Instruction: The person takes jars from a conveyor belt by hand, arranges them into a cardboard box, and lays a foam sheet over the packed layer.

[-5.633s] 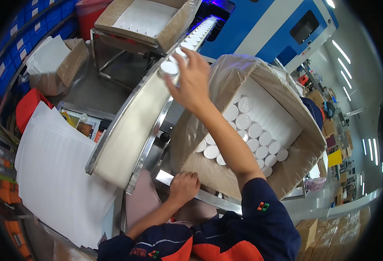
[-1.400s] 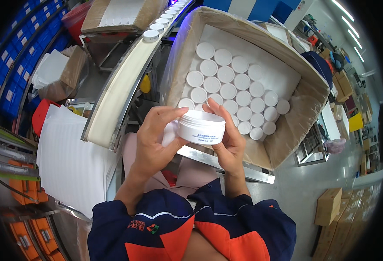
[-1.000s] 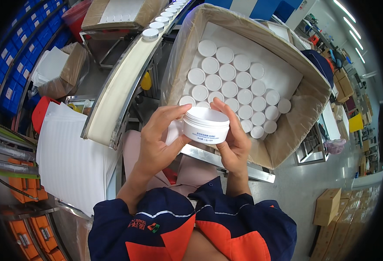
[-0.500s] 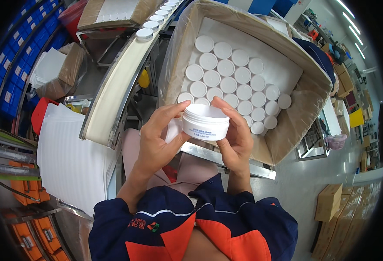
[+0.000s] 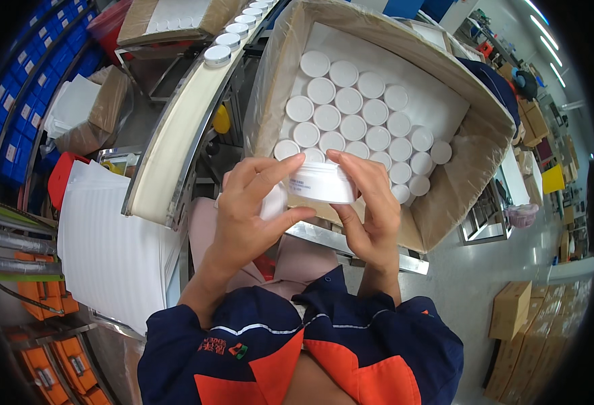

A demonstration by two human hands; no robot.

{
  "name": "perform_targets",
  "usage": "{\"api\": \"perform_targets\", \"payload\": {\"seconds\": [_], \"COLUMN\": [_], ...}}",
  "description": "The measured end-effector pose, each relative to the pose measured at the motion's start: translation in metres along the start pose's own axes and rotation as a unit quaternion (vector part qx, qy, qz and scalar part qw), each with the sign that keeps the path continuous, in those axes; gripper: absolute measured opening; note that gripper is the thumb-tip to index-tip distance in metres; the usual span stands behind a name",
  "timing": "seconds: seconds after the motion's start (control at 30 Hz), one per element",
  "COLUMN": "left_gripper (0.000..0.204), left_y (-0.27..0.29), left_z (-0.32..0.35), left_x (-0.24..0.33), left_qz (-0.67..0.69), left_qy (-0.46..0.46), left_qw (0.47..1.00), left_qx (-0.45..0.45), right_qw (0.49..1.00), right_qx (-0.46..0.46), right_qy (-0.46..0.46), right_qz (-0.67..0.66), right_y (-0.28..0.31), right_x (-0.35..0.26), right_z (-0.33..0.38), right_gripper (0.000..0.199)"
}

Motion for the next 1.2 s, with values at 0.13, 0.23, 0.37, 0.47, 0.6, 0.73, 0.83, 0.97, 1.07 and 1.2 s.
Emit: {"api": "perform_targets", "payload": {"seconds": [0.13, 0.23, 0.37, 0.47, 0.6, 0.73, 0.83, 0.97, 1.07, 1.2], "left_gripper": [0.055, 0.055, 0.059, 0.061, 0.061, 0.060, 0.059, 0.057, 0.057, 0.057], "left_y": [-0.003, -0.007, -0.016, -0.021, -0.010, -0.009, -0.012, -0.021, -0.027, -0.031], "left_z": [0.001, 0.003, 0.014, 0.016, 0.006, 0.001, 0.004, 0.013, 0.017, 0.017], "left_x": [-0.005, -0.009, -0.022, -0.023, -0.006, -0.002, -0.006, -0.018, -0.020, -0.022], "left_qz": [0.080, 0.126, 0.238, 0.284, 0.190, 0.120, 0.146, 0.252, 0.300, 0.317], "left_qy": [0.030, 0.037, 0.079, 0.097, 0.078, 0.000, 0.014, 0.072, 0.099, 0.119], "left_qw": [0.996, 0.991, 0.968, 0.954, 0.979, 0.993, 0.989, 0.965, 0.949, 0.941], "left_qx": [0.008, 0.001, 0.005, 0.006, -0.001, -0.011, -0.007, -0.009, -0.013, -0.023], "right_qw": [0.997, 0.991, 0.983, 0.978, 0.999, 0.998, 0.998, 0.995, 0.992, 0.996], "right_qx": [-0.001, 0.073, 0.094, 0.056, 0.042, 0.040, 0.045, 0.092, 0.107, 0.074], "right_qy": [-0.042, -0.057, -0.059, -0.042, 0.014, 0.036, 0.034, -0.004, -0.003, 0.013], "right_qz": [-0.069, -0.096, -0.144, -0.198, -0.009, 0.033, 0.016, -0.031, -0.060, -0.048], "right_y": [0.000, -0.004, -0.008, -0.004, 0.007, 0.008, 0.007, 0.003, 0.003, 0.005], "right_x": [0.002, 0.008, 0.021, 0.026, 0.008, 0.002, 0.004, 0.006, 0.011, 0.012], "right_z": [0.003, 0.010, 0.015, 0.019, 0.007, 0.006, 0.007, 0.008, 0.011, 0.011], "right_gripper": [0.070, 0.072, 0.064, 0.061, 0.058, 0.060, 0.059, 0.064, 0.062, 0.056]}}
Point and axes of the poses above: each hand's wrist, its own z-axis away from the middle knuckle, its own y-axis out of the back of the hand, x = y × z, the point moved 4 cm from there along -z, towards the middle knuckle
